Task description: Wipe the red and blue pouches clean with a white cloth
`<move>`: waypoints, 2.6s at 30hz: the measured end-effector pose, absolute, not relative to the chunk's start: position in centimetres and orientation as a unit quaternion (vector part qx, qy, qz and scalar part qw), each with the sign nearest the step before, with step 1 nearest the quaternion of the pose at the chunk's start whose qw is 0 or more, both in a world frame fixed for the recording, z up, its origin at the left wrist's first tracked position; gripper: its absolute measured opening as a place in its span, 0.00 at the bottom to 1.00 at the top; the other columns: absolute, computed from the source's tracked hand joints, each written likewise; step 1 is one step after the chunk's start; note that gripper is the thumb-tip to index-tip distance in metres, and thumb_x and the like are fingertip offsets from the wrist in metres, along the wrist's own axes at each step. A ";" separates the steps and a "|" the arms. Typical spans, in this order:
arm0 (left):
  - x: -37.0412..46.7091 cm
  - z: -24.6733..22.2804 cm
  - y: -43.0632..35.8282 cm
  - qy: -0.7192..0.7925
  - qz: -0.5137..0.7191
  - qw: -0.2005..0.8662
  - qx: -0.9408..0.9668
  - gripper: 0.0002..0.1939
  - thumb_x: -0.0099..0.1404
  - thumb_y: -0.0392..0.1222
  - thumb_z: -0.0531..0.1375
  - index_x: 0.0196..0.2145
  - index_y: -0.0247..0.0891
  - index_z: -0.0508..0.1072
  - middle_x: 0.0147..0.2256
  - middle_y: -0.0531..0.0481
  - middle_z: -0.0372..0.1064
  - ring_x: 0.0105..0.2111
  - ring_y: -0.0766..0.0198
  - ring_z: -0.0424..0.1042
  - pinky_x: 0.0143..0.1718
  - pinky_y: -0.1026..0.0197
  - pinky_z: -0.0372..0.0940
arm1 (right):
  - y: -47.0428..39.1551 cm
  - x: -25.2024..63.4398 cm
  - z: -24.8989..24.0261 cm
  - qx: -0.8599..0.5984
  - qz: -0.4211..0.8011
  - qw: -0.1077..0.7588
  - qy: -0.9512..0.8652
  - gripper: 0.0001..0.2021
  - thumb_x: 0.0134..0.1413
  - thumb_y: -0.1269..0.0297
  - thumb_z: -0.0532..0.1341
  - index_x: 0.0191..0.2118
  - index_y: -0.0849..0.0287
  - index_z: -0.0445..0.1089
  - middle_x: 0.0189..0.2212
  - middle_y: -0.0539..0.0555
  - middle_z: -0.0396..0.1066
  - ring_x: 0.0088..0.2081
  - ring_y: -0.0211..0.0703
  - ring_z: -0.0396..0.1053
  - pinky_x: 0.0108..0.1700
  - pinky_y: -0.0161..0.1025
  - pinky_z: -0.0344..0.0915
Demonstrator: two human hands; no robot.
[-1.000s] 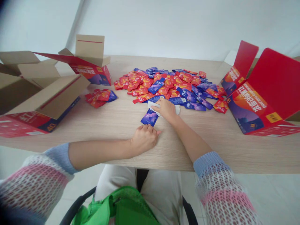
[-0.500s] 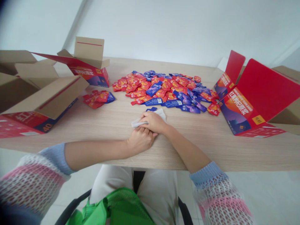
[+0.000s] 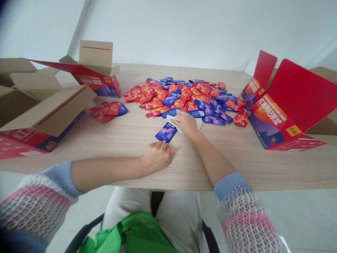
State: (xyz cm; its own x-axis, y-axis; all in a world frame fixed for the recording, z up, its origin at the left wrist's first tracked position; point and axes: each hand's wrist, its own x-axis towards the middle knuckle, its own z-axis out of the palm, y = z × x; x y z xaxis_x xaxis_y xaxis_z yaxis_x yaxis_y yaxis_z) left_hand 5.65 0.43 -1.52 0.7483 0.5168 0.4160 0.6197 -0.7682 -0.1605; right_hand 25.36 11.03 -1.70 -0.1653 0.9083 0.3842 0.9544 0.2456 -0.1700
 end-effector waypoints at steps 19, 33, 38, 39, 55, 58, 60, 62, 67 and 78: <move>5.5 -2.0 0.7 -0.287 -0.206 0.171 -0.920 0.21 0.73 0.43 0.52 0.26 0.31 0.76 0.24 0.41 0.71 0.25 0.55 0.73 0.23 0.58 0.59 | 6.4 23.8 1.4 -0.342 0.052 0.130 -0.929 0.12 0.63 0.67 0.55 0.44 0.57 0.77 0.43 0.56 0.74 0.43 0.47 0.66 0.45 0.43 0.58; 5.7 -1.6 0.5 -0.299 -0.182 0.162 -0.922 0.20 0.72 0.41 0.53 0.26 0.30 0.74 0.25 0.40 0.71 0.27 0.54 0.73 0.24 0.58 0.58 | 8.3 31.3 1.3 -0.547 -0.124 0.134 -0.817 0.15 0.64 0.60 0.55 0.47 0.55 0.77 0.37 0.56 0.71 0.39 0.47 0.68 0.35 0.40 0.57; 5.8 -1.6 0.5 -0.294 -0.196 0.169 -0.920 0.19 0.72 0.41 0.53 0.26 0.31 0.75 0.25 0.40 0.72 0.26 0.53 0.73 0.23 0.58 0.59 | 6.8 31.2 3.0 -0.515 -0.133 0.227 -0.816 0.15 0.64 0.60 0.55 0.47 0.57 0.77 0.37 0.56 0.71 0.39 0.46 0.68 0.38 0.40 0.60; 5.7 -1.6 0.5 -0.292 -0.200 0.169 -0.920 0.19 0.72 0.41 0.53 0.26 0.31 0.75 0.24 0.40 0.72 0.26 0.53 0.73 0.23 0.57 0.59 | 6.4 30.1 3.0 -0.495 -0.123 0.233 -0.828 0.15 0.65 0.60 0.55 0.47 0.57 0.77 0.37 0.56 0.71 0.39 0.45 0.68 0.38 0.40 0.60; 5.5 -1.7 1.1 -0.261 -0.202 0.182 -0.926 0.21 0.73 0.41 0.52 0.26 0.31 0.75 0.24 0.41 0.71 0.25 0.55 0.72 0.23 0.57 0.58 | 5.7 23.2 -0.6 -0.404 0.008 0.214 -0.889 0.12 0.64 0.61 0.57 0.44 0.56 0.77 0.39 0.56 0.71 0.40 0.45 0.66 0.43 0.40 0.61; 5.5 -1.7 1.0 -0.270 -0.203 0.184 -0.923 0.22 0.73 0.42 0.51 0.26 0.31 0.75 0.25 0.39 0.71 0.25 0.54 0.72 0.23 0.57 0.58 | 6.3 23.5 -0.6 -0.420 0.019 0.227 -0.878 0.12 0.63 0.60 0.58 0.44 0.57 0.77 0.39 0.56 0.71 0.41 0.45 0.67 0.43 0.39 0.61; 5.5 -1.7 0.9 -0.276 -0.192 0.170 -0.926 0.22 0.74 0.43 0.50 0.27 0.30 0.76 0.27 0.38 0.72 0.27 0.53 0.73 0.24 0.57 0.59 | 6.8 24.2 -0.6 -0.429 0.020 0.230 -0.873 0.12 0.63 0.60 0.58 0.45 0.57 0.77 0.39 0.56 0.71 0.42 0.45 0.68 0.43 0.39 0.62; 5.4 -1.7 0.8 -0.277 -0.179 0.159 -0.930 0.22 0.74 0.42 0.50 0.27 0.30 0.76 0.27 0.38 0.72 0.28 0.53 0.73 0.25 0.57 0.59 | 7.3 25.1 -0.7 -0.445 0.014 0.229 -0.866 0.13 0.63 0.59 0.58 0.46 0.58 0.77 0.39 0.56 0.71 0.42 0.45 0.68 0.43 0.39 0.62; 5.5 -1.6 0.7 -0.288 -0.182 0.159 -0.927 0.20 0.73 0.41 0.52 0.26 0.30 0.75 0.26 0.39 0.71 0.28 0.55 0.73 0.25 0.59 0.58 | 8.7 27.8 -1.0 -0.521 -0.049 0.189 -0.831 0.14 0.63 0.60 0.57 0.46 0.57 0.77 0.38 0.56 0.71 0.40 0.45 0.68 0.39 0.39 0.61; 5.6 -1.4 0.3 -0.290 -0.169 0.159 -0.928 0.19 0.73 0.40 0.52 0.27 0.29 0.74 0.27 0.38 0.72 0.31 0.53 0.74 0.27 0.58 0.59 | 7.6 28.0 1.8 -0.496 -0.151 0.160 -0.840 0.14 0.65 0.62 0.54 0.49 0.55 0.76 0.39 0.57 0.72 0.41 0.48 0.68 0.41 0.42 0.59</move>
